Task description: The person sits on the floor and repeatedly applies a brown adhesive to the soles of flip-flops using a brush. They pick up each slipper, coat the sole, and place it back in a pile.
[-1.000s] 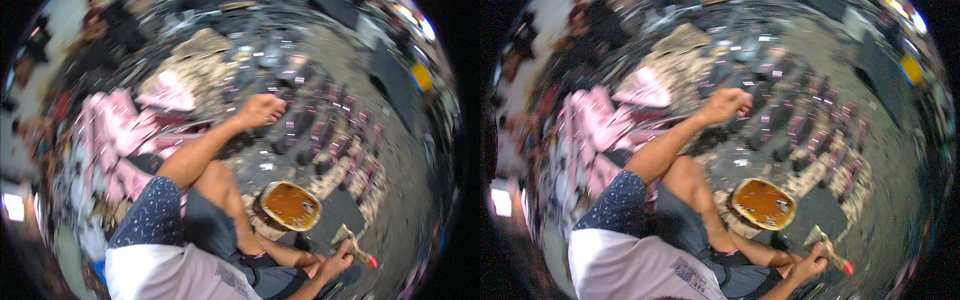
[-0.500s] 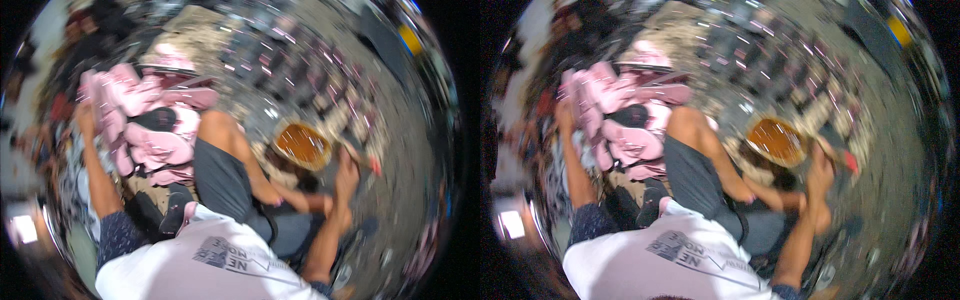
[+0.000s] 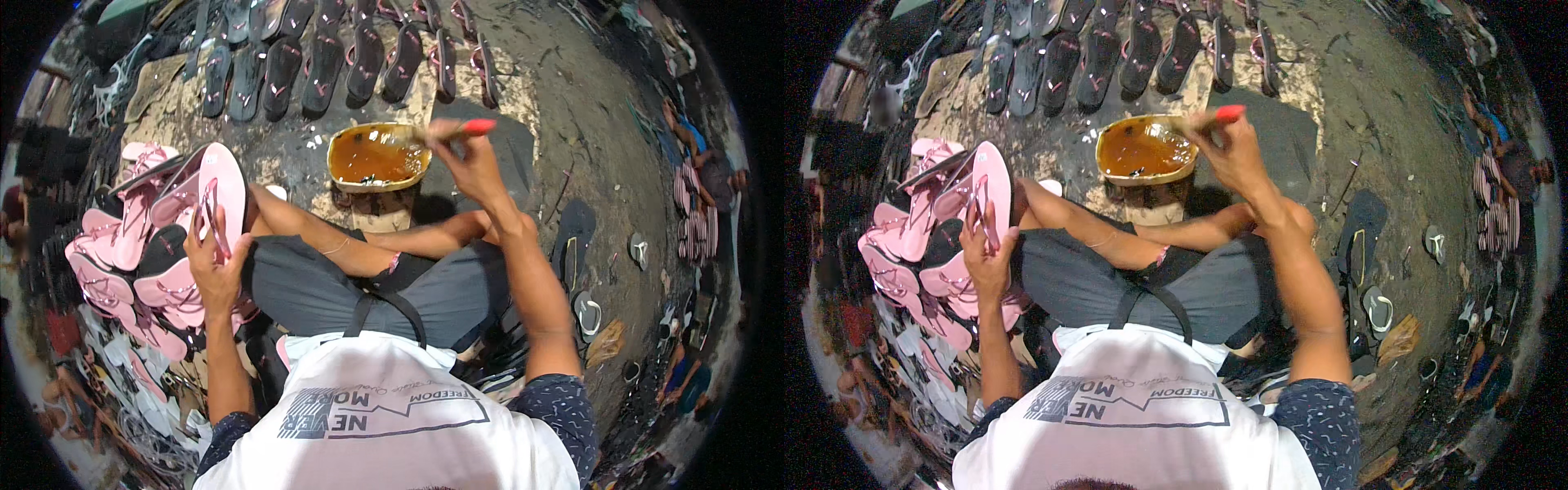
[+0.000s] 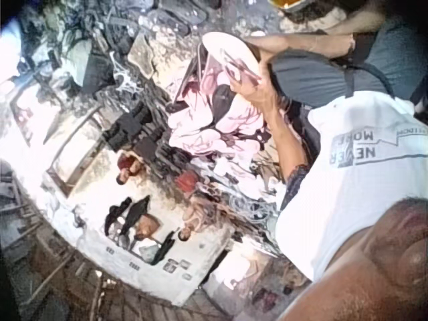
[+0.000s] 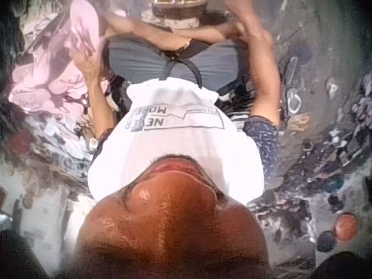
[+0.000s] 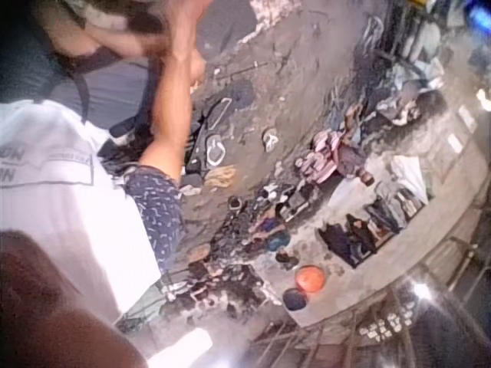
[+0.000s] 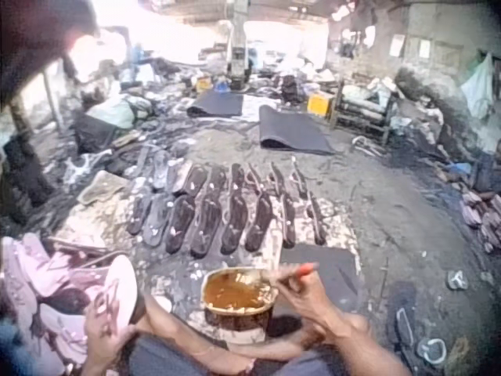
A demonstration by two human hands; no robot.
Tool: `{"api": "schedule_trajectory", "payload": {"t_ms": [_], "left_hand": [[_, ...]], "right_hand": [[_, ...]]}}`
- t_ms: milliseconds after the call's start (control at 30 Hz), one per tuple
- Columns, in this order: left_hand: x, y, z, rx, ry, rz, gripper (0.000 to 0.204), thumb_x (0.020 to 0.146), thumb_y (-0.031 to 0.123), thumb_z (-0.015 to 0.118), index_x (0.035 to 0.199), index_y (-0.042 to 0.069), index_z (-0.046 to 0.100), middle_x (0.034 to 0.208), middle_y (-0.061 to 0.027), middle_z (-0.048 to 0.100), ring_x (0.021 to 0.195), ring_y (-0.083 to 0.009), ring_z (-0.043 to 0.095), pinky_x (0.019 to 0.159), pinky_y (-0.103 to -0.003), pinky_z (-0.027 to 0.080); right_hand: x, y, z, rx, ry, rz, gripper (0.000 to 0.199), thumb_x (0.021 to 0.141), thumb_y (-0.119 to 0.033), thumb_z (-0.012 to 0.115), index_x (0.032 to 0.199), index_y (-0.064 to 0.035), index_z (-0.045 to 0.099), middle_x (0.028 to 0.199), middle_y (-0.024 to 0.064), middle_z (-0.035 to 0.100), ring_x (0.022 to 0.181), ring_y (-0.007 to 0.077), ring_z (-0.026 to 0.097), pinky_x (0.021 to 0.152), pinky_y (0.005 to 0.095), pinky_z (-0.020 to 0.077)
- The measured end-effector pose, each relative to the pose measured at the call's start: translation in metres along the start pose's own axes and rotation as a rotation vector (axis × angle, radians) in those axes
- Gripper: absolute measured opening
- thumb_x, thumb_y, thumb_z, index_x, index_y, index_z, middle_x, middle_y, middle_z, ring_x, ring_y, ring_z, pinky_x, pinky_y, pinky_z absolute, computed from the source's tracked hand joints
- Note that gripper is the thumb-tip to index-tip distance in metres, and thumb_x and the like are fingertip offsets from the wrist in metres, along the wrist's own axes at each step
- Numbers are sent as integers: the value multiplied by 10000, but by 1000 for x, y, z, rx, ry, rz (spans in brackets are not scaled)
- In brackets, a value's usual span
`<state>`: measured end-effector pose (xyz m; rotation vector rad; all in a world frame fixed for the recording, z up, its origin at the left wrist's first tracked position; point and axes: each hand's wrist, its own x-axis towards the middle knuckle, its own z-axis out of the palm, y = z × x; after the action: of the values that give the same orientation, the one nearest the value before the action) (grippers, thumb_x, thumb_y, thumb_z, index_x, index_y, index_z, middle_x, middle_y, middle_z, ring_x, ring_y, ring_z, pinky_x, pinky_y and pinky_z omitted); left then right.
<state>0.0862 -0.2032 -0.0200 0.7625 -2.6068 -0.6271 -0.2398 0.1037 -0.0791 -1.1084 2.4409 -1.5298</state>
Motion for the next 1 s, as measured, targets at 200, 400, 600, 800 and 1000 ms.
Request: {"api": "schedule_trajectory", "payload": {"t_ms": [200,400,600,800,1000], "left_hand": [[32,25,4,-1469,-177,-355,524,1038,426,520,1396,43,524,1163,-97,690,841,-152,698,655,-230,578],[38,119,75,-1892,-416,-482,538,1046,532,439,1395,126,501,1185,-120,673,968,-226,698,791,-361,616],[42,103,89,-2090,-572,-352,563,1080,456,384,1528,118,336,1395,-157,556,1219,-270,611,1051,-429,509],[18,91,76,-2045,-619,-323,568,1082,426,384,1574,164,276,1471,-178,488,1252,-316,595,984,-453,564],[15,96,78,-1981,-423,-441,582,1078,453,389,1548,116,321,1428,-204,523,1213,-327,619,949,-449,582]], "right_hand": [[9,-44,-53,310,352,396,262,969,-241,707,1088,-8,702,991,74,734,883,119,677,775,298,526],[42,-133,67,405,311,-39,254,949,-208,722,1112,-18,683,1079,84,685,973,168,635,871,316,502],[-14,-151,72,502,169,-45,259,974,-232,677,1131,-27,669,1085,130,673,1032,219,660,873,365,510],[61,-120,12,408,333,133,307,980,-287,668,1057,8,704,905,148,746,796,193,707,727,346,543],[33,-91,30,442,327,211,232,977,-230,679,1093,-29,695,1031,82,746,959,140,677,878,326,530]]}}
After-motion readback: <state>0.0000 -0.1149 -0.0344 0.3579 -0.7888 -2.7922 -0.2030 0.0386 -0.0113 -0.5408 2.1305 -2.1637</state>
